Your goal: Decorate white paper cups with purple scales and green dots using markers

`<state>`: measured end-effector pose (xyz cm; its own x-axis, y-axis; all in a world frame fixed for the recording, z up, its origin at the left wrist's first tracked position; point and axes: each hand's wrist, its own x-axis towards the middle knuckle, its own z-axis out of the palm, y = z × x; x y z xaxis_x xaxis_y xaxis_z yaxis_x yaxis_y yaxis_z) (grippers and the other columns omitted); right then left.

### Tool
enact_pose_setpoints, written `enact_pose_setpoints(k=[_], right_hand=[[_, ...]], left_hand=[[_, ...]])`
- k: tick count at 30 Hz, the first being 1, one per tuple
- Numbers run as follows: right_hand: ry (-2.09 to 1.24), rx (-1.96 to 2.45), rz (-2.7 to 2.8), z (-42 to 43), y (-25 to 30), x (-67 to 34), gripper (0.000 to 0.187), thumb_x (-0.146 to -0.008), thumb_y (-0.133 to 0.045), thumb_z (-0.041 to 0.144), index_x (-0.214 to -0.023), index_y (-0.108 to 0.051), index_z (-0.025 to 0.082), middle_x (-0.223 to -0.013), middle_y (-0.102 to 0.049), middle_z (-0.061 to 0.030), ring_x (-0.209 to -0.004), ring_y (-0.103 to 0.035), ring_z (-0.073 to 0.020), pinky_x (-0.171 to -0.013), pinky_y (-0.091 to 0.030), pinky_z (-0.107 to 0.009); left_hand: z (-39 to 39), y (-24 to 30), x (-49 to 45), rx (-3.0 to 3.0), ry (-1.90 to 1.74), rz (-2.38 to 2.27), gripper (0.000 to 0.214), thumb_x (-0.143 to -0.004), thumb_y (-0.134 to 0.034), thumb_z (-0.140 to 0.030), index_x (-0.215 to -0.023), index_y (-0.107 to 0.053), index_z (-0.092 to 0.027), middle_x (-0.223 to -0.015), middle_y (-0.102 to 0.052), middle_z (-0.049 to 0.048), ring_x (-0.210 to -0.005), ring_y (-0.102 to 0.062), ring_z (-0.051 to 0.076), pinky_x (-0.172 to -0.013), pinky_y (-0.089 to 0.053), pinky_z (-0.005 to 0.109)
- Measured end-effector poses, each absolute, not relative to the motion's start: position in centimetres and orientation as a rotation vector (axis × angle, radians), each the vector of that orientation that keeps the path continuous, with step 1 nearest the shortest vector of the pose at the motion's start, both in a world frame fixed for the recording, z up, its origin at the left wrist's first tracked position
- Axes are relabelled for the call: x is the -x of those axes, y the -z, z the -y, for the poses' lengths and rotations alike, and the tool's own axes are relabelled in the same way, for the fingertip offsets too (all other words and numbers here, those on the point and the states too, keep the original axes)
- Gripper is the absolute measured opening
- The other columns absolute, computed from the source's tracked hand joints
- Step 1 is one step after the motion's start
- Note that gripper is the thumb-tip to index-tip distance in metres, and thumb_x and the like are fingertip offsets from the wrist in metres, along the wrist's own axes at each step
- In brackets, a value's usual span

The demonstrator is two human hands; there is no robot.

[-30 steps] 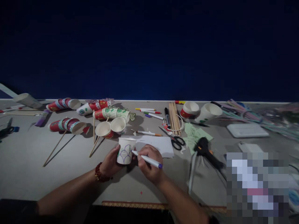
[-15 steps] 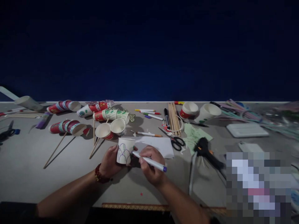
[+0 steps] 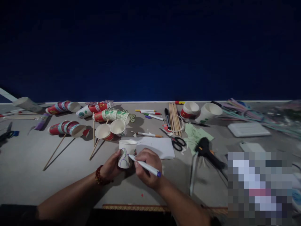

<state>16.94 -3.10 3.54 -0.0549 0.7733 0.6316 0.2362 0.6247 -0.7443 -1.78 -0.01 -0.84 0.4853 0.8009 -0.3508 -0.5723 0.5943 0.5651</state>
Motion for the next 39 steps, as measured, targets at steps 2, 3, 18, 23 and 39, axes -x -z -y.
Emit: enact_pose_setpoints(k=[2,3,18,23,39], right_hand=[[-0.546,0.859,1.624,3.09,-3.55,-16.94,0.016,-0.090,-0.059,0.013,-0.098,-0.063,0.026,-0.073,-0.068,-0.0014,-0.069,-0.067,-0.0213,-0.064,-0.057,-0.036],[-0.549,0.860,1.628,3.10,-3.55,-16.95,0.015,-0.090,-0.059,0.014,-0.098,-0.064,0.026,-0.073,-0.069,-0.0015,-0.069,-0.067,-0.0213,-0.064,-0.057,-0.036],[-0.545,0.842,1.587,3.08,-3.74,-16.90,0.018,-0.089,-0.059,0.012,-0.099,-0.064,0.027,-0.072,-0.068,-0.0009,-0.068,-0.066,-0.0210,-0.063,-0.057,-0.035],[-0.559,0.838,1.491,3.35,-3.30,-16.82,0.017,-0.090,-0.059,0.013,-0.099,-0.065,0.026,-0.073,-0.068,-0.0020,-0.069,-0.066,-0.0217,-0.064,-0.058,-0.037],[-0.509,0.840,1.479,3.44,-3.73,-17.04,0.015,-0.091,-0.058,0.014,-0.099,-0.065,0.026,-0.071,-0.067,-0.0023,-0.068,-0.067,-0.0226,-0.062,-0.059,-0.039]], left_hand=[[0.07,0.91,1.73,-0.408,-0.871,-0.641,0.051,-0.078,-0.086,-0.046,-0.117,-0.073,-0.015,-0.103,-0.076,0.0096,-0.088,-0.069,0.022,-0.082,-0.052,0.033],[0.09,0.94,1.71,-0.410,-0.877,-0.646,0.051,-0.078,-0.086,-0.046,-0.116,-0.073,-0.015,-0.104,-0.076,0.0097,-0.089,-0.069,0.022,-0.082,-0.052,0.032],[0.03,0.79,1.44,-0.416,-0.907,-0.621,0.048,-0.079,-0.086,-0.043,-0.117,-0.073,-0.016,-0.107,-0.077,0.0094,-0.089,-0.069,0.021,-0.080,-0.053,0.031],[-0.02,1.06,1.47,-0.392,-0.880,-0.645,0.045,-0.075,-0.089,-0.046,-0.106,-0.075,-0.016,-0.098,-0.076,0.0079,-0.081,-0.067,0.018,-0.076,-0.052,0.029],[0.27,1.24,1.15,-0.461,-0.903,-0.643,0.043,-0.080,-0.085,-0.041,-0.114,-0.073,-0.017,-0.095,-0.073,0.0064,-0.078,-0.064,0.017,-0.070,-0.050,0.027]])
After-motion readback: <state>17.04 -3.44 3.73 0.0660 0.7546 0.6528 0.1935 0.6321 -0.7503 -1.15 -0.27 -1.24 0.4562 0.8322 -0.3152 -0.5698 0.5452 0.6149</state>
